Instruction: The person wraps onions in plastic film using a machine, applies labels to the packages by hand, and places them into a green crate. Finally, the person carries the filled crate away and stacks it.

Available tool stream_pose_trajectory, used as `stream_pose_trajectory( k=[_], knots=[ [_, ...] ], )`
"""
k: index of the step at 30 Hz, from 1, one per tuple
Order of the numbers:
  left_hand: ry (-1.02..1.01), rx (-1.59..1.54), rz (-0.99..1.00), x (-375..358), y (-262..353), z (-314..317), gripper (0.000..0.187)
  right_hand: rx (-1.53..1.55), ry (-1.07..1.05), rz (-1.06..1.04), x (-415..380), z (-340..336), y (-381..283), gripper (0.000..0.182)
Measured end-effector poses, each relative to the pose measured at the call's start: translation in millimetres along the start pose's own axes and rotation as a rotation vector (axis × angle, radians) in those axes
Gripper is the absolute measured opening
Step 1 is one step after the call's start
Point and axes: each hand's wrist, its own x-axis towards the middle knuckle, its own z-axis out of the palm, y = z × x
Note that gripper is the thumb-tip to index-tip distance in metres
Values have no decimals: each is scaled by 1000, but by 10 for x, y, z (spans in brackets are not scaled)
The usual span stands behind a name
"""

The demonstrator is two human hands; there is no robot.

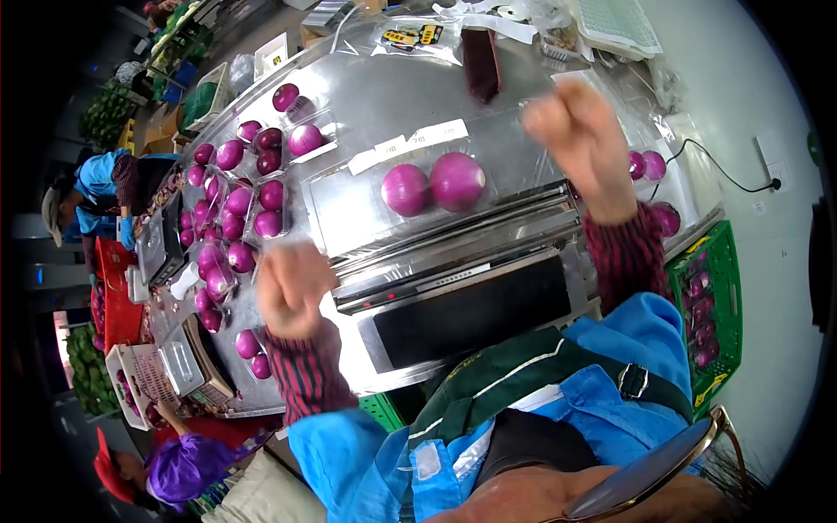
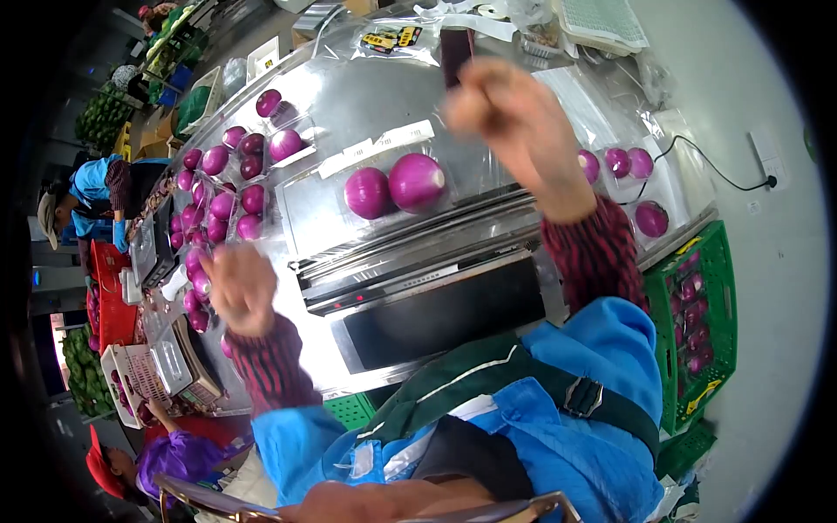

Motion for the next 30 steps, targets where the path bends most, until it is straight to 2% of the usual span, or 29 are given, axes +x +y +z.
stream_pose_trajectory(
  k=[1,2,3,4,5,6,7,8,9,12,13,15,16,17,18,19,20,21,22,24,26,28,30],
  knots=[
    [-46,-240,-7,317,48,-162,32,-143,97,-93,275,30,87,25],
    [184,-86,70,644,37,-304,29,-430,34,-70,514,-85,239,28],
    [490,550,217,972,-187,-452,30,-719,-28,-46,704,-290,444,31],
    [375,1172,117,1112,-290,-912,32,-914,-117,42,831,-639,761,32],
    [404,1385,7,1150,-575,-1376,36,-1106,-206,140,816,-965,1136,33],
    [260,1593,-183,1060,-818,-1694,40,-1315,-393,270,702,-1212,1359,30],
    [206,1708,-293,975,-983,-1650,44,-1460,-520,464,545,-1004,1235,32],
    [232,1419,-198,865,-1032,-1489,44,-1193,-491,302,367,-1243,1384,32],
    [299,1166,-486,786,-921,-1280,43,-973,-434,547,294,-1128,1216,33],
    [382,603,-419,444,-982,-958,47,-583,-120,817,13,-703,878,42],
    [377,602,-430,370,-970,-919,47,-580,-109,819,-7,-639,824,42],
    [414,573,-462,235,-931,-830,45,-618,-100,1067,-87,-551,703,47],
    [521,611,-610,142,-857,-725,41,-625,-78,1063,-207,-566,680,47],
    [570,556,-581,14,-878,-550,40,-690,-267,1025,-366,-610,686,50],
    [423,539,-610,-238,-858,-569,42,-748,-453,986,-529,-607,659,55],
    [476,620,-754,-488,-886,-580,44,-662,-389,1124,-644,-436,508,54],
    [500,514,-724,-567,-924,-299,45,-569,-322,1256,-734,-217,334,53],
    [551,407,-734,-801,-1044,-324,47,-501,-250,1347,-843,-92,232,52],
    [579,318,-814,-955,-1102,-293,50,-477,-248,1275,-1068,-107,308,49],
    [568,322,-873,-1069,-1230,-281,53,-391,-222,1474,-1281,-111,359,47],
    [602,306,-851,-989,-1334,-367,48,-323,-103,1307,-1545,-219,587,58],
    [618,220,-916,-976,-1400,-502,46,-279,-59,1392,-1593,-327,665,59],
    [639,149,-929,-1187,-1514,-494,45,-191,48,1384,-1840,-317,649,56]
  ],
)
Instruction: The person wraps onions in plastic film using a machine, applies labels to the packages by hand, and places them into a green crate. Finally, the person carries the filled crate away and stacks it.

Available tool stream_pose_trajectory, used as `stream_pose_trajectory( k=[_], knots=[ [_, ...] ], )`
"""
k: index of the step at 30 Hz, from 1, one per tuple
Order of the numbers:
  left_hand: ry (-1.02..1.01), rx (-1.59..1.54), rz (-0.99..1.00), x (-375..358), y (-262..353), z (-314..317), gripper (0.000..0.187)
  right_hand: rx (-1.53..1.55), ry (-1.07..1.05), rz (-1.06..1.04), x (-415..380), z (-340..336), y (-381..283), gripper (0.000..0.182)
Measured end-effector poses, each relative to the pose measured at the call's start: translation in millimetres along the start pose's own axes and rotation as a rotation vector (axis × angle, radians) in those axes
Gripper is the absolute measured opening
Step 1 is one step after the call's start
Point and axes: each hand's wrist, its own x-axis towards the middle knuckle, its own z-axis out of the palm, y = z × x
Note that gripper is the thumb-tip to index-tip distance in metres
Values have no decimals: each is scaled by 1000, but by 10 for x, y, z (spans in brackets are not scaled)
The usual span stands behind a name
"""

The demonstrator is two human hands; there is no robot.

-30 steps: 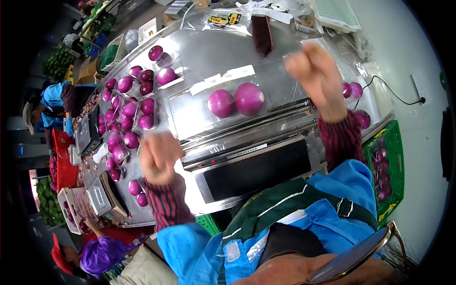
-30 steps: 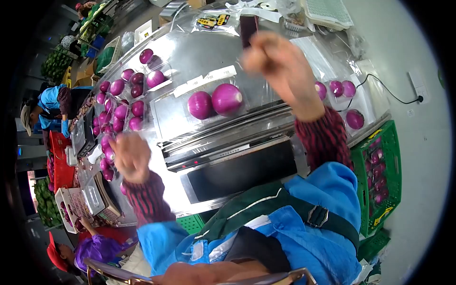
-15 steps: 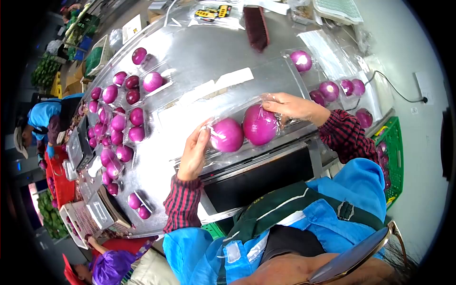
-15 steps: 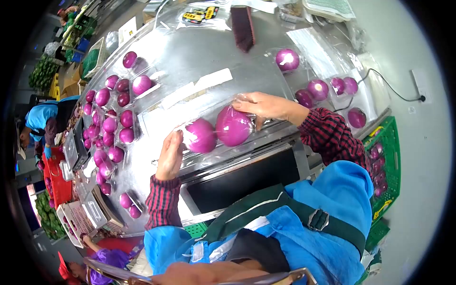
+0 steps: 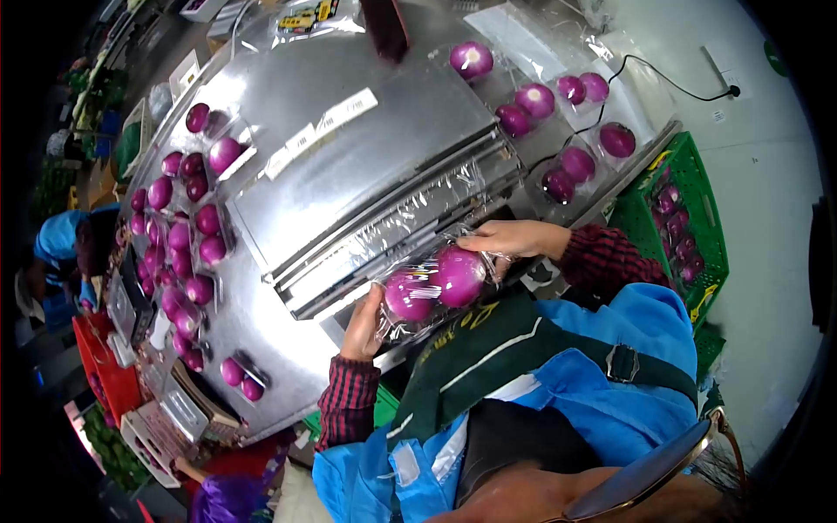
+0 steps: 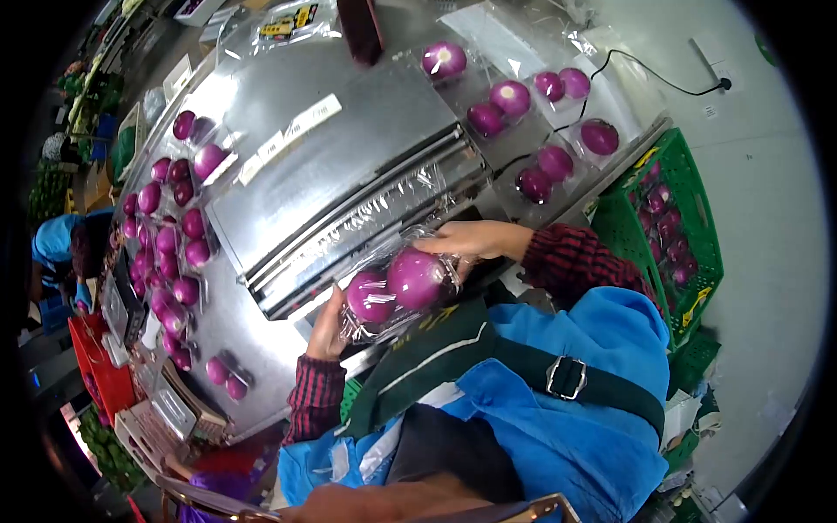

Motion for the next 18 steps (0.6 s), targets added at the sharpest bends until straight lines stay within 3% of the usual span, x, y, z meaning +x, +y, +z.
stream_pose_trajectory(
  k=[1,2,5,7,10,12,14,16,18],
  knots=[
    [-73,-41,-20,-51,-132,-34,45,6,-15,15,-61,10,135,56],
    [72,70,-98,-198,-234,-49,43,-61,6,-47,-147,31,296,53],
    [-7,58,-20,-562,-597,-76,36,7,183,-141,-354,148,682,34],
    [165,-3,77,-729,-841,-103,33,91,297,-147,-394,207,798,30],
    [426,-95,294,-728,-1010,37,32,118,730,-324,-328,232,846,26],
    [487,-147,350,-818,-962,83,33,214,799,-380,-425,232,797,26],
    [539,-77,311,-899,-1134,-73,34,187,803,-291,-526,115,1124,25],
    [516,44,33,-840,-1401,-260,35,154,797,-201,-420,78,1457,24],
    [398,241,-43,-561,-1537,-278,30,48,555,66,-160,80,1829,25]
  ],
)
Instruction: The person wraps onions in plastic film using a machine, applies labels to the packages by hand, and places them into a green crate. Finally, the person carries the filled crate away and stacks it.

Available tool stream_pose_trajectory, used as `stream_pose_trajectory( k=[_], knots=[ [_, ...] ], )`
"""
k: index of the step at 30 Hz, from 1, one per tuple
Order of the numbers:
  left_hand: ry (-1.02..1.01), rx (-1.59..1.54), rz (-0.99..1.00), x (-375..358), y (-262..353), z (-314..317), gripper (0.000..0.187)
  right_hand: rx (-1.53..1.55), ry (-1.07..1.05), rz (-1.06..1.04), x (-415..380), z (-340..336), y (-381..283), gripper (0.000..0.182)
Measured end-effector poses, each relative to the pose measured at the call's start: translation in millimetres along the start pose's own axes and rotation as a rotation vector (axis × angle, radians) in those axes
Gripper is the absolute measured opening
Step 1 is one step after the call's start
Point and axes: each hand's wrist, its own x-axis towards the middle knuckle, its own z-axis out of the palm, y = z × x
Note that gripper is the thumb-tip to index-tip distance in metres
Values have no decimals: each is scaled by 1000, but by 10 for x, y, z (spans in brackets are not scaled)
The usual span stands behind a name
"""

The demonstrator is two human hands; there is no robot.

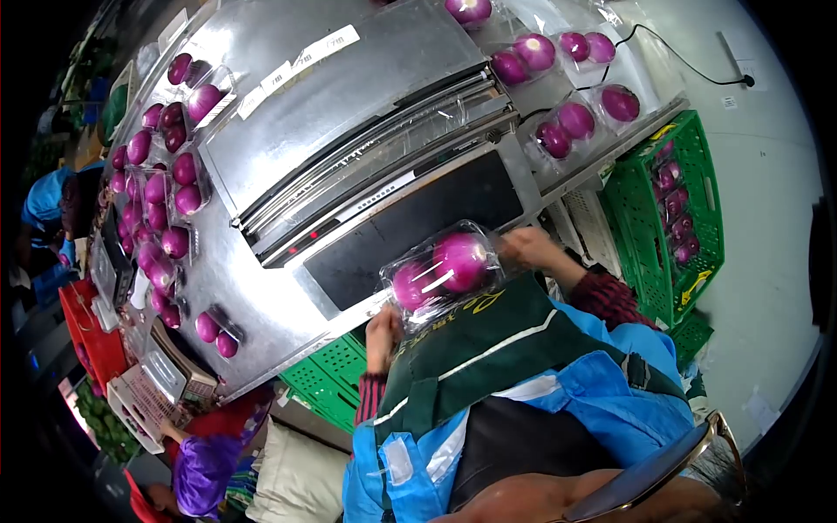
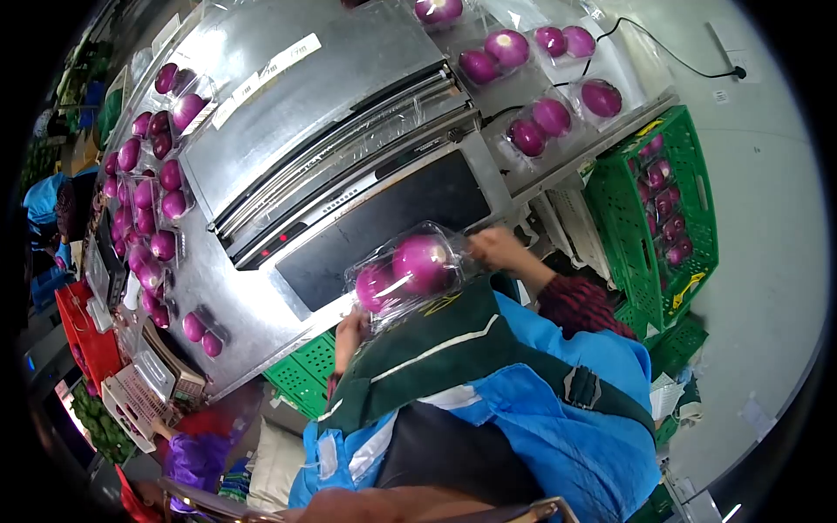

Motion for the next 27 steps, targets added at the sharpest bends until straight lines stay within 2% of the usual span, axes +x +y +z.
stream_pose_trajectory(
  k=[2,4,5,6,8,10,12,14,16,17,18,19,20,21,22,24,26,27],
  knots=[
    [-68,390,59,252,77,214,22,-171,-133,-492,487,304,332,20],
    [-281,596,717,675,-340,233,16,360,-505,-340,374,593,212,23],
    [-386,527,757,744,-322,309,16,368,-570,-335,353,617,172,24],
    [-435,379,664,670,-172,421,17,324,-611,-362,323,634,137,25],
    [-495,186,571,482,34,589,20,276,-676,-384,247,584,110,27],
    [-525,96,587,284,204,715,23,246,-717,-405,180,538,92,29],
    [-505,189,715,109,363,773,28,236,-749,-434,113,465,40,31],
    [-269,545,978,-85,494,738,32,218,-782,-480,102,429,-12,33],
    [-296,-318,482,-659,847,815,58,149,-793,-618,163,427,-120,35],
    [-529,-592,313,-693,827,730,76,93,-775,-761,205,436,-187,36],
    [-410,-213,493,-802,793,816,83,41,-750,-979,254,454,-263,38],
    [-382,-304,420,-836,675,808,81,154,-772,-667,-140,466,-806,27],
    [-359,-386,354,-786,593,798,78,741,-936,-513,-213,543,-868,41],
    [-312,-617,188,-713,583,865,76,782,-959,-521,-380,484,-1000,50],
    [-271,-615,150,-712,736,911,74,816,-979,-534,-511,390,-1115,59],
    [-200,-653,244,-603,818,1001,75,850,-942,-544,-587,222,-1034,74],
    [-211,-572,305,-456,972,1050,75,814,-698,-684,-679,104,-975,79],
    [-173,-589,304,-430,1152,1217,72,410,-503,-888,-659,5,-1023,69]
  ],
)
